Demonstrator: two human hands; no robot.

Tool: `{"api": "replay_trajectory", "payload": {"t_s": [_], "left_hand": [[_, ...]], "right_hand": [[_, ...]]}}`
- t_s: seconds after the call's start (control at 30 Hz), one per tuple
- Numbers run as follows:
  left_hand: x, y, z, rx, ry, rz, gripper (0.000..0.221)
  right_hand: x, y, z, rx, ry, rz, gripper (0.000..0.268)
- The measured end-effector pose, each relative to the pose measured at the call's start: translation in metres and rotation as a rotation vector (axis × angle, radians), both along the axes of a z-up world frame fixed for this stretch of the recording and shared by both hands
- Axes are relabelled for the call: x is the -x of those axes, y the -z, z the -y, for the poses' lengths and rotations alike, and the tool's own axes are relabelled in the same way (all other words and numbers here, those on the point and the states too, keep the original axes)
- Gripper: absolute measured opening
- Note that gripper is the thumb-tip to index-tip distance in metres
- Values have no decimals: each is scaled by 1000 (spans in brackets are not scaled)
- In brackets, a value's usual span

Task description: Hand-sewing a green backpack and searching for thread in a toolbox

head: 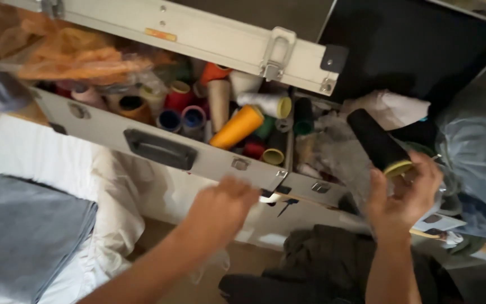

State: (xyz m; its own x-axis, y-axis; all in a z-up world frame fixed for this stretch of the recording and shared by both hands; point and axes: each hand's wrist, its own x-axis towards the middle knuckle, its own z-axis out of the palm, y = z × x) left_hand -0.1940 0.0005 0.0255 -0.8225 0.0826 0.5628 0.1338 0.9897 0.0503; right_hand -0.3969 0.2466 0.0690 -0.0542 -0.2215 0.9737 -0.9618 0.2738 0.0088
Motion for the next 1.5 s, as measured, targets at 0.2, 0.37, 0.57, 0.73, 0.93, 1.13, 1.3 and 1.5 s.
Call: {"api": "replay_trajectory", "payload": {"t_s": [0.2,0.37,0.57,0.73,0.93,1.13,1.3,1.5], "left_hand": [[134,-41,-2,76,-46,-411,13],[240,-83,-26,214,-145,390,36],[320,-53,-10,347,-260,259,34],[203,-50,-14,262,-72,-639,14],[-16,38,26,-565,-244,-561,64],[-80,63,29,-1358,-267,-787,6],[-118,73,30,-1602,-423,-765,7],[-125,73,57,-1526,-395,-822,6]], "right_hand": [[1,-9,2,-43,54,97,49],[-9,-8,-19,18,219,89,53],[-10,4,-23,210,72,148,53],[-8,2,-23,179,2,194,54],[-24,19,21,73,-510,498,53],[9,-2,123,-366,-382,202,47],[10,-36,154,-398,-303,704,45],[0,-58,159,-454,-107,777,45]]}}
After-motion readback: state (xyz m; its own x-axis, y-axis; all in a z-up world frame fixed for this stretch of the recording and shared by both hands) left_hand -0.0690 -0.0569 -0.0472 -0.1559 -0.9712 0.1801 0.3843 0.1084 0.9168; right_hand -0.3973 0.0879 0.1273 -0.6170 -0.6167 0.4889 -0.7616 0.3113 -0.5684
